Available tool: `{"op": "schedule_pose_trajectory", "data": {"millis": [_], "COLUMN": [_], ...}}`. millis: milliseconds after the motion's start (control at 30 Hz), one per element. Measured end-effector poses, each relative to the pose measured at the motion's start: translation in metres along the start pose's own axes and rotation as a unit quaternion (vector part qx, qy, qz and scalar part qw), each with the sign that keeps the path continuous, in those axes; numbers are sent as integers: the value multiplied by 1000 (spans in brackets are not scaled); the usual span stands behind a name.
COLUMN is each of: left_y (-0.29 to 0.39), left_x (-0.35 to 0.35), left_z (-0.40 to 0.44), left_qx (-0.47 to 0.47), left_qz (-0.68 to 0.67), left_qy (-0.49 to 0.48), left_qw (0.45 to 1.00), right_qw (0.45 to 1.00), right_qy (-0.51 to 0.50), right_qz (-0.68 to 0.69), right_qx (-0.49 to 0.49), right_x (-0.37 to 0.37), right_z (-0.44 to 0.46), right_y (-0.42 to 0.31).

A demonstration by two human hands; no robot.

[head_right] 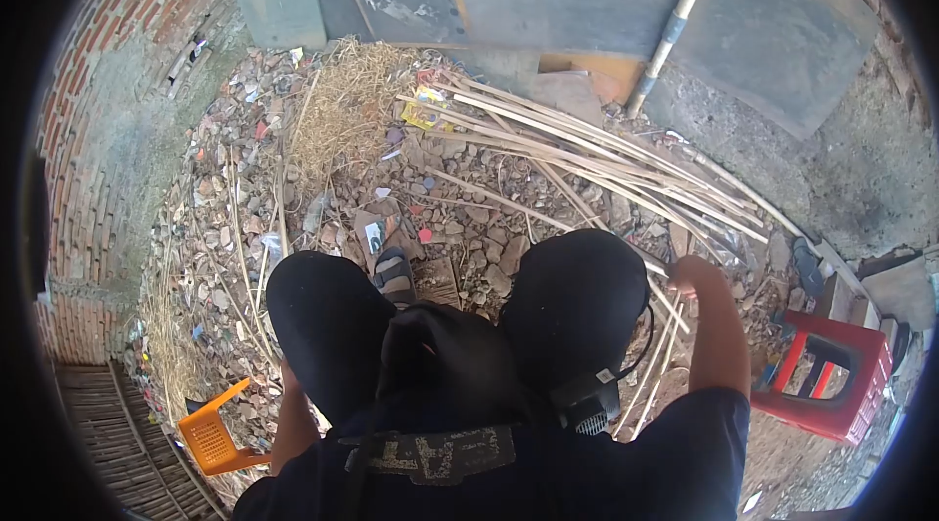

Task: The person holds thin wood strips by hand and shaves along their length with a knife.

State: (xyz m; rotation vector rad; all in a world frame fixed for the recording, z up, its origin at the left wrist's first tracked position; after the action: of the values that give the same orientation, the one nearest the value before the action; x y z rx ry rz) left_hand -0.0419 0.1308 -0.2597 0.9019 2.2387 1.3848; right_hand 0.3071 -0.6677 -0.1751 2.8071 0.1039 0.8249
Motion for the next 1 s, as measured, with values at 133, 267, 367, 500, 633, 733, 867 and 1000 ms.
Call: {"op": "schedule_pose_trajectory", "data": {"millis": [133,267,367,500,633,733,867,1000], "left_y": [12,96,123,205,353,450,490,485], "left_x": [12,-61,-75,-115,-153,-158,-231,-297], "left_z": [31,2,10,-3,-75,-154,-243,-281], "left_qx": [-52,-105,-176,-345,-636,-734,-779,-783], "left_qz": [9,-16,-18,-42,-59,-22,31,77], "left_qy": [32,78,134,126,-60,-268,-402,-435], "left_qw": [998,991,975,929,767,623,480,439], "right_qw": [998,975,969,982,1000,995,968,951], "right_qy": [50,203,232,115,-30,-26,56,216], "right_qz": [43,75,-84,139,3,91,246,201], "right_qx": [7,-49,-8,-61,9,-13,-21,89], "right_x": [15,-5,-31,-22,-16,-22,-38,-57], "right_z": [-23,44,118,86,78,55,77,155], "right_y": [25,49,49,19,36,27,28,29]}}
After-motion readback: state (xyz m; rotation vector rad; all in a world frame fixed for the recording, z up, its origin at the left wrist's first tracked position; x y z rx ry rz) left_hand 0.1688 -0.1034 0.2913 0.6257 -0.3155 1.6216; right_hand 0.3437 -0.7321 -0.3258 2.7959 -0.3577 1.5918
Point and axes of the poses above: each hand's wrist, its own z-axis towards the middle knuckle, its own x-axis out of the back of the hand, y = z × x, the point moved 1 cm from there along z, towards the middle knuckle, and after that the axes turned 15 degrees about -z, right-handed, at the moved point
